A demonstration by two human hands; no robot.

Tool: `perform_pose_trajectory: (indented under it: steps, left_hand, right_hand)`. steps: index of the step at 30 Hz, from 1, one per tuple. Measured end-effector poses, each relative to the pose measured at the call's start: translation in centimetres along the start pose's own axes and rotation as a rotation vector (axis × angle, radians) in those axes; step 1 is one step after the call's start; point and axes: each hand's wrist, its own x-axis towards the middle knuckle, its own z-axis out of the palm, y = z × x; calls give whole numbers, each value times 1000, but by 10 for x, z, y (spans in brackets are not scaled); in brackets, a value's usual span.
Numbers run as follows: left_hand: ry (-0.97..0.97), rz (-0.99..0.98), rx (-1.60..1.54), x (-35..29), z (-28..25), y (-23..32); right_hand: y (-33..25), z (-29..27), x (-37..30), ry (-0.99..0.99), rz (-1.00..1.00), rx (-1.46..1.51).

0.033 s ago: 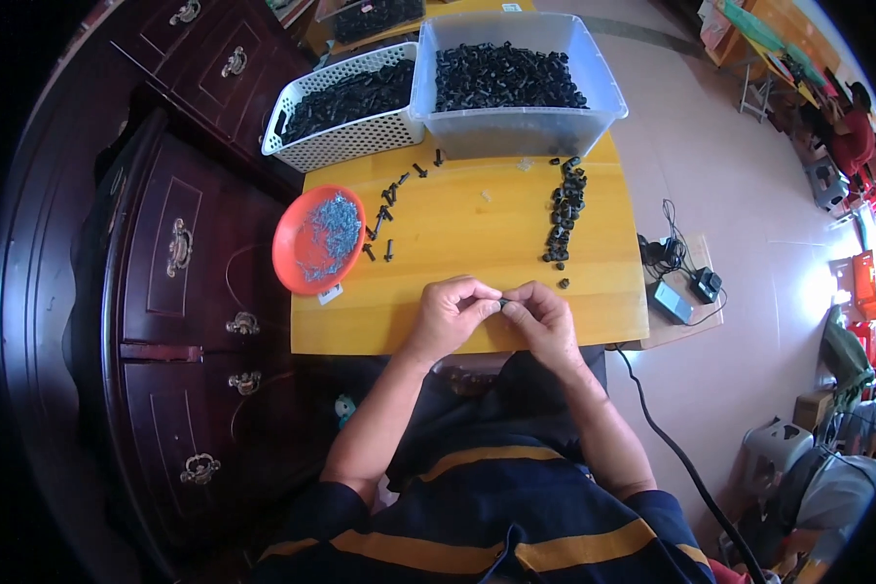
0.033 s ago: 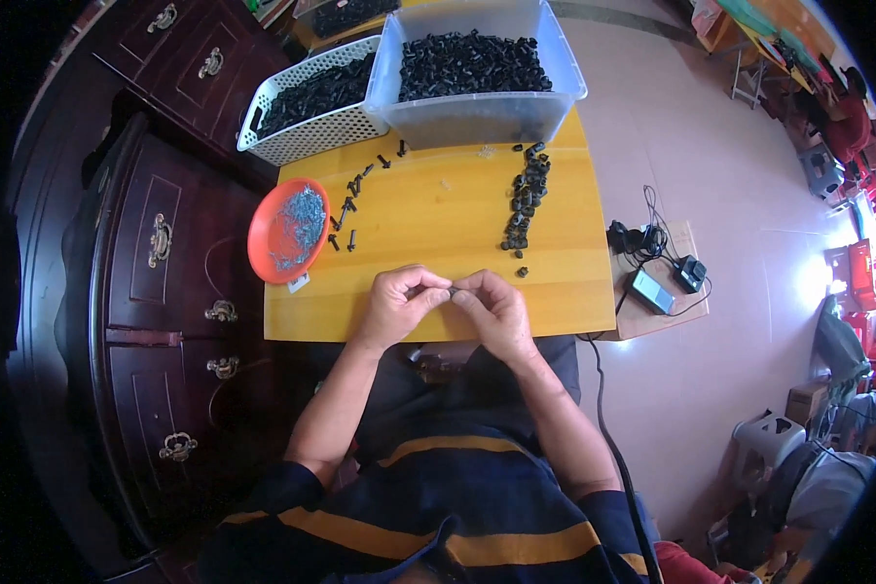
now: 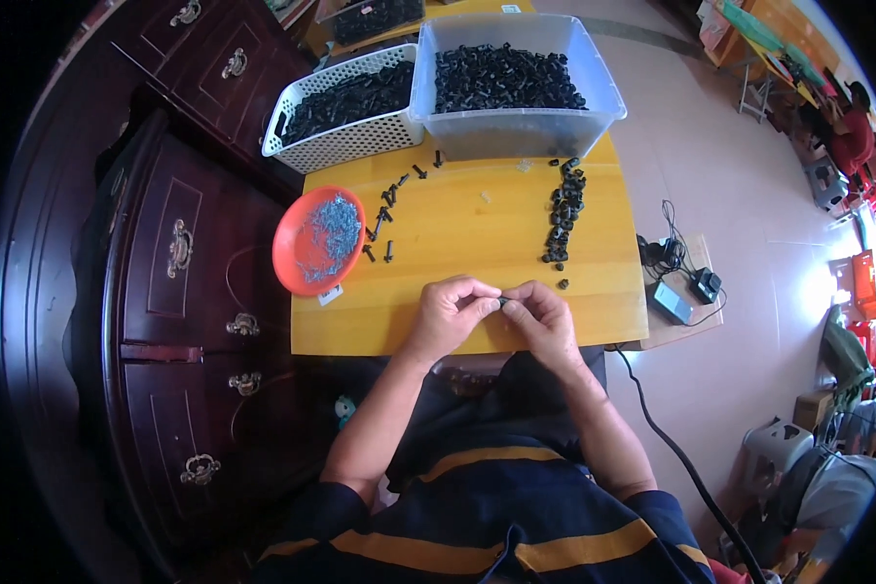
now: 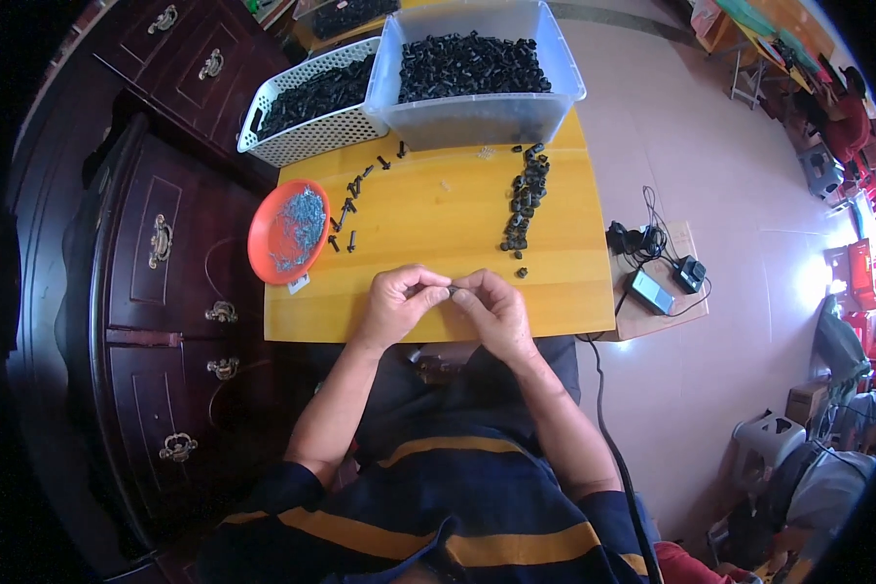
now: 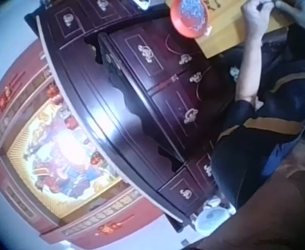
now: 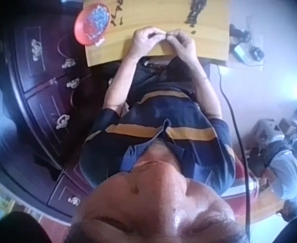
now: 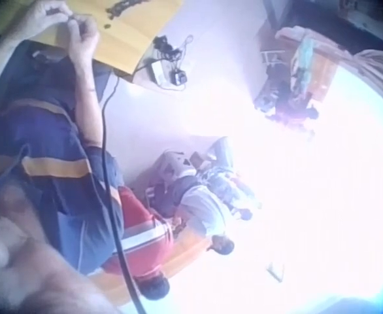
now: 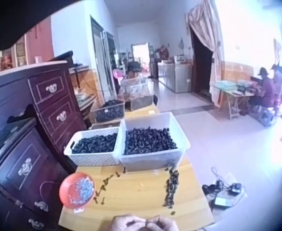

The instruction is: The person assembles small plastic components by hand at a workbench.

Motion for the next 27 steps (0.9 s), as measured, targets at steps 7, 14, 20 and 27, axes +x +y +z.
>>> perform_pose_trajectory:
  steps: [7,14,20,27]
  left_hand:
    - [118,177,266,-2,11,26]
    - [213,445,659,1,19,33]
    - [196,460,695,2,18,31]
    - [144,489,703,4,17,35]
  right_hand:
    - [-5,-3,3,34,100,310]
    - [-19,8,3,38,184,462]
    - [-17,10,2,28,167,411]
    - [-3,4,1,10,198,477]
